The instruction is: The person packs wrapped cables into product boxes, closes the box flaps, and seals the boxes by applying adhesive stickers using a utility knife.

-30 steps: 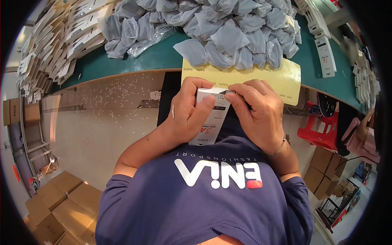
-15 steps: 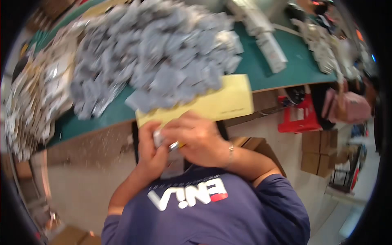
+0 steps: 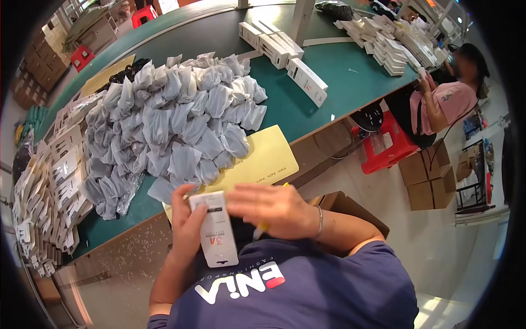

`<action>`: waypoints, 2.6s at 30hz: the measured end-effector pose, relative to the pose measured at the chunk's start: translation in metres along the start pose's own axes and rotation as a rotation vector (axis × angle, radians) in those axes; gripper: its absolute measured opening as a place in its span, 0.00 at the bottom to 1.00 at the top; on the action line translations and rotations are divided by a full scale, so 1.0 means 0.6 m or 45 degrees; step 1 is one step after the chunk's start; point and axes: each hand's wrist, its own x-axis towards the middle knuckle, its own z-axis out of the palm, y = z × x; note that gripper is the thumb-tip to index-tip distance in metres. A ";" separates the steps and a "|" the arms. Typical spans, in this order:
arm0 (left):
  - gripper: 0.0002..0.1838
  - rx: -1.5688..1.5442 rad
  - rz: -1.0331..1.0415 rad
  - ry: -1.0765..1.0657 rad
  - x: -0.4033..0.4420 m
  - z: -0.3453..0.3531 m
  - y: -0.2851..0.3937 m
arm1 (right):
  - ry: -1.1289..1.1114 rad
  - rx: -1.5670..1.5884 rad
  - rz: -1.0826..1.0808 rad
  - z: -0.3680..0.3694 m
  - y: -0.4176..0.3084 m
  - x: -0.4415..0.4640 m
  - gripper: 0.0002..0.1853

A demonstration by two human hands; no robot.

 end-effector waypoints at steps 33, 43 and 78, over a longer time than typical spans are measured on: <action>0.18 0.075 -0.410 -0.486 0.022 0.006 -0.014 | 0.003 -0.988 1.124 -0.270 0.281 0.065 0.16; 0.19 0.094 -0.382 -0.277 -0.029 -0.028 0.001 | 0.243 -1.250 1.330 -0.462 0.446 0.037 0.14; 0.42 2.173 -0.130 0.214 0.175 -0.530 0.369 | 0.073 0.041 0.574 -0.096 0.045 0.122 0.08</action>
